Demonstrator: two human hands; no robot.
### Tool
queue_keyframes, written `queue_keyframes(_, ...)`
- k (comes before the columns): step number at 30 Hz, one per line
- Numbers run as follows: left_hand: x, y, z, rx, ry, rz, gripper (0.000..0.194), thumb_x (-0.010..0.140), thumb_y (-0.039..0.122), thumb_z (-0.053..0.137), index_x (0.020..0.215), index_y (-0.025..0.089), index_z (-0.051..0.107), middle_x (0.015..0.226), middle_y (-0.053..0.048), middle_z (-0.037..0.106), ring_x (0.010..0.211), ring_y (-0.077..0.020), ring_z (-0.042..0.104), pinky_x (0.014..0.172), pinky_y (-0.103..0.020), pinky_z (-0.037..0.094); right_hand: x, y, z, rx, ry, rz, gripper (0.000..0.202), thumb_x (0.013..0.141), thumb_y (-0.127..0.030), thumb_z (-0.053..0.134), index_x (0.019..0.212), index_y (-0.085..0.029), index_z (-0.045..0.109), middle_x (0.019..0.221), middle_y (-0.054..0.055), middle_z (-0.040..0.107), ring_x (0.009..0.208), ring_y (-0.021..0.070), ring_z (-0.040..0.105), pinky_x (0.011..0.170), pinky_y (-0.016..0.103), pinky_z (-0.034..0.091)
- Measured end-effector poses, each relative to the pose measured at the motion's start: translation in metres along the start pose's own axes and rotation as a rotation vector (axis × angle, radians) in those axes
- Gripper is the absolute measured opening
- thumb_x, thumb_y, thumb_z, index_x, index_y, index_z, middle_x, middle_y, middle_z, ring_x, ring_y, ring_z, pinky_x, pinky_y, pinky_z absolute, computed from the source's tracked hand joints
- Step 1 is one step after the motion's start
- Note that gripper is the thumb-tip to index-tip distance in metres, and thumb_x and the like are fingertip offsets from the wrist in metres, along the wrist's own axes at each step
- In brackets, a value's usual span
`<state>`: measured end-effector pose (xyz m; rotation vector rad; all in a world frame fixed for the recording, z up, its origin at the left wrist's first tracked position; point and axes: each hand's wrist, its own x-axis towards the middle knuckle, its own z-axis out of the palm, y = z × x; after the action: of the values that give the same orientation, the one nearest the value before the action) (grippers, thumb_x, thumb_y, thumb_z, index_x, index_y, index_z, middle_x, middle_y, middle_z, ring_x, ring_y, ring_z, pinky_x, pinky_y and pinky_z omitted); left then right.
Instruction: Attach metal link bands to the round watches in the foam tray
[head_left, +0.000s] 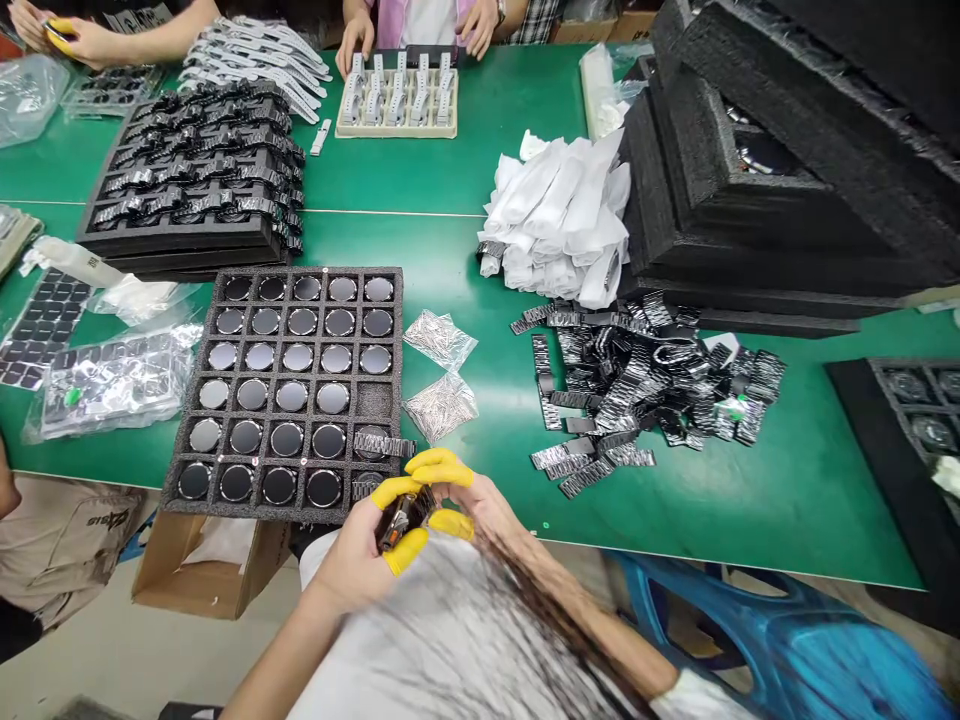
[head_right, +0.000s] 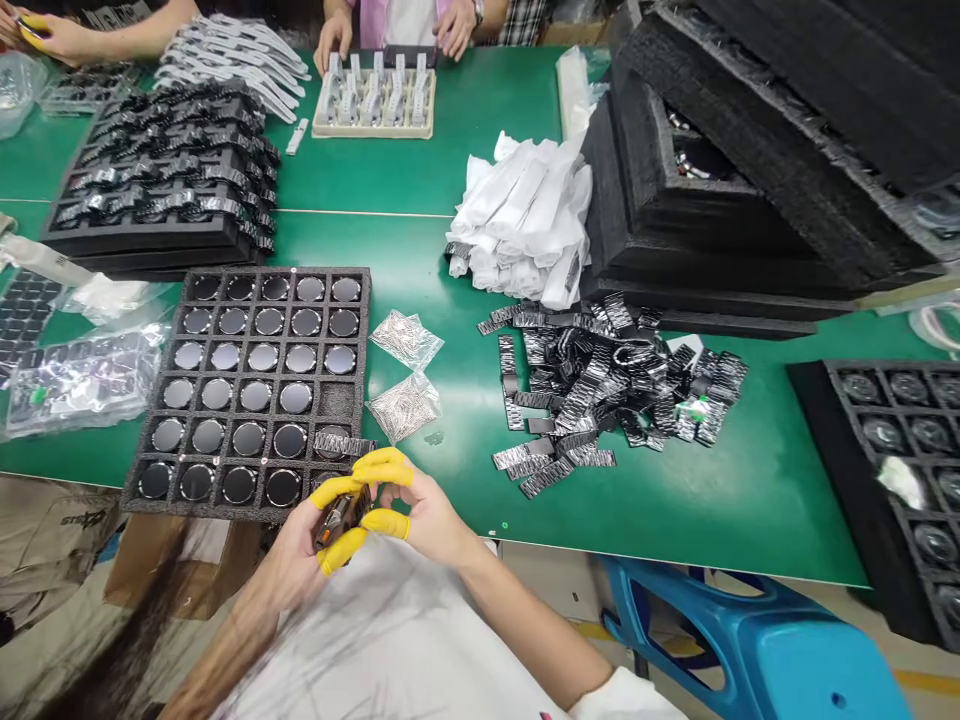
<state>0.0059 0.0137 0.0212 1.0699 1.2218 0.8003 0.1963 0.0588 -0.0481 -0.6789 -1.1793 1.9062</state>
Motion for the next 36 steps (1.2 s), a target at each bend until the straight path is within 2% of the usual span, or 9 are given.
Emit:
queue_keyframes(4,-0.001,-0.002,-0.004,-0.059,-0.026,-0.082,0.046,0.083,0.032,0.085,0.127,0.021,0.073,0.104,-0.005,0.076,0.087,-0.0201,0.068,0.099,-0.039,0.057,0.002,-0.010,-0.002,0.003,-0.063,-0.057,0.024,0.097,-0.040,0.079,0.120,-0.034,0.080,0.126,0.008,0.068,0.110,0.0203,0.064,0.086,0.032,0.054)
queue_keyframes(10,-0.002,-0.009,-0.009,-0.184,-0.067,-0.193,0.054,0.078,0.046,0.090,0.123,0.020,0.076,0.099,-0.005,0.075,0.083,-0.0195,0.065,0.085,-0.033,0.057,0.002,-0.005,-0.007,-0.077,-0.114,-0.150,0.025,0.101,-0.042,0.074,0.123,-0.033,0.079,0.126,0.009,0.069,0.113,0.0213,0.065,0.097,0.039,0.055)
queue_keyframes(12,-0.001,-0.011,-0.008,-0.191,-0.085,-0.226,0.055,0.079,0.050,0.089,0.122,0.019,0.076,0.096,-0.006,0.074,0.083,-0.0196,0.065,0.081,-0.031,0.056,0.001,0.000,-0.007,-0.094,-0.074,-0.135,0.022,0.098,-0.043,0.077,0.115,-0.030,0.080,0.127,0.010,0.068,0.109,0.0214,0.066,0.095,0.040,0.056)
queue_keyframes(15,-0.001,-0.021,-0.006,-0.249,-0.004,-0.254,0.060,0.083,0.053,0.085,0.131,0.019,0.072,0.093,-0.004,0.073,0.066,-0.0122,0.056,0.062,-0.023,0.049,-0.001,0.003,-0.002,-0.006,0.077,-0.126,0.024,0.093,-0.050,0.081,0.095,-0.027,0.076,0.120,0.008,0.070,0.104,0.0223,0.066,0.095,0.042,0.056)
queue_keyframes(18,0.000,-0.032,-0.011,-0.227,0.139,-0.149,0.058,0.096,0.050,0.071,0.146,0.024,0.060,0.106,-0.006,0.075,0.054,-0.0072,0.047,0.051,-0.022,0.043,-0.002,0.002,0.009,0.269,0.164,-0.024,0.037,0.092,-0.061,0.078,0.089,-0.026,0.065,0.089,0.004,0.072,0.089,0.0233,0.068,0.090,0.044,0.056)
queue_keyframes(21,0.004,-0.034,-0.023,0.143,0.187,0.120,0.043,0.104,0.031,0.059,0.147,0.030,0.062,0.139,-0.010,0.069,0.085,-0.0159,0.070,0.080,-0.031,0.061,-0.004,-0.003,0.022,0.472,0.061,0.146,0.044,0.089,-0.066,0.078,0.088,-0.025,0.062,0.061,-0.003,0.062,0.063,0.0197,0.061,0.073,0.037,0.054)
queue_keyframes(24,0.007,-0.024,-0.032,0.571,0.096,0.346,0.056,0.099,0.010,0.054,0.150,0.033,0.062,0.157,-0.008,0.058,0.134,-0.0255,0.063,0.116,-0.044,0.051,-0.004,-0.005,0.032,0.431,-0.052,0.293,0.053,0.082,-0.070,0.082,0.082,-0.020,0.065,0.063,0.000,0.065,0.058,0.0165,0.058,0.064,0.031,0.047)
queue_keyframes(28,0.007,-0.010,-0.030,0.796,-0.036,0.368,0.077,0.087,-0.003,0.048,0.155,0.032,0.056,0.153,-0.008,0.062,0.134,-0.0254,0.065,0.114,-0.043,0.055,-0.002,-0.005,0.038,0.351,-0.073,0.355,0.057,0.080,-0.075,0.080,0.076,-0.019,0.068,0.060,-0.001,0.064,0.056,0.0142,0.055,0.064,0.030,0.045)
queue_keyframes(36,0.004,-0.012,-0.024,0.834,-0.028,0.351,0.078,0.082,-0.006,0.045,0.152,0.026,0.057,0.143,-0.011,0.065,0.127,-0.0256,0.068,0.110,-0.042,0.058,-0.004,-0.006,0.037,0.308,-0.029,0.389,0.053,0.082,-0.069,0.082,0.076,-0.018,0.070,0.058,-0.002,0.063,0.053,0.0123,0.051,0.061,0.028,0.041)
